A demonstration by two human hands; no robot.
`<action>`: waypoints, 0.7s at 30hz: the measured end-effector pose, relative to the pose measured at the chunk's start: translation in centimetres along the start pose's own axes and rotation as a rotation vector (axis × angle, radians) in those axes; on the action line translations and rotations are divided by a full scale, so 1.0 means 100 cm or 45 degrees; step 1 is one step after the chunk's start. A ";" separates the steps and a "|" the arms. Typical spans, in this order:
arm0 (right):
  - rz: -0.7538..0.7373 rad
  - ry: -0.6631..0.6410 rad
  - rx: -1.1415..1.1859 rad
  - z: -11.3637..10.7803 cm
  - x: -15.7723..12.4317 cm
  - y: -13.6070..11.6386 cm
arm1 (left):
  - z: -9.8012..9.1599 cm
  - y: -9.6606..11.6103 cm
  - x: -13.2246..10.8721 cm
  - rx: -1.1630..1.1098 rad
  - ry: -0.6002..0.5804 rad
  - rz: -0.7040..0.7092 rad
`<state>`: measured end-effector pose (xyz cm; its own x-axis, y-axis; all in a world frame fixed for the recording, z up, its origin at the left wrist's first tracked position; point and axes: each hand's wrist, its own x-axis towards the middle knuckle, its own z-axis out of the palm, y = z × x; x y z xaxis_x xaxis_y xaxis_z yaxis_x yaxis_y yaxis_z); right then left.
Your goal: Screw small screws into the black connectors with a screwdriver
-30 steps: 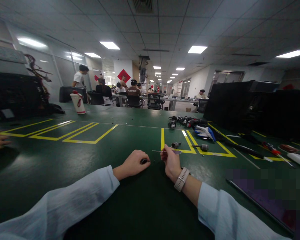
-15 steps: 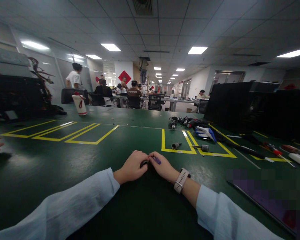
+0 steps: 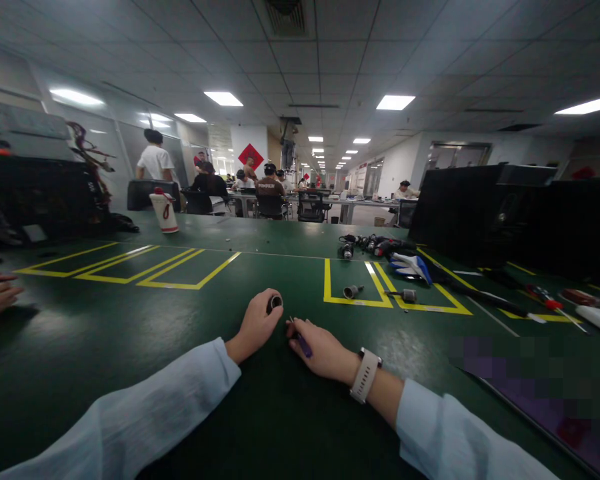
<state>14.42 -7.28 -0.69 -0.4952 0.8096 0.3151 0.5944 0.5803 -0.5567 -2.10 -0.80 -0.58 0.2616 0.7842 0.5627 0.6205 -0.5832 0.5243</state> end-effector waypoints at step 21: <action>-0.273 -0.288 -0.099 -0.001 -0.067 -0.036 | -0.007 0.012 -0.030 0.341 0.035 0.153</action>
<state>15.69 -14.80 -0.74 -0.7378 0.6328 0.2349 0.5037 0.7478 -0.4326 -2.66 -4.02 -1.16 0.3271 0.7050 0.6293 0.7606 -0.5916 0.2675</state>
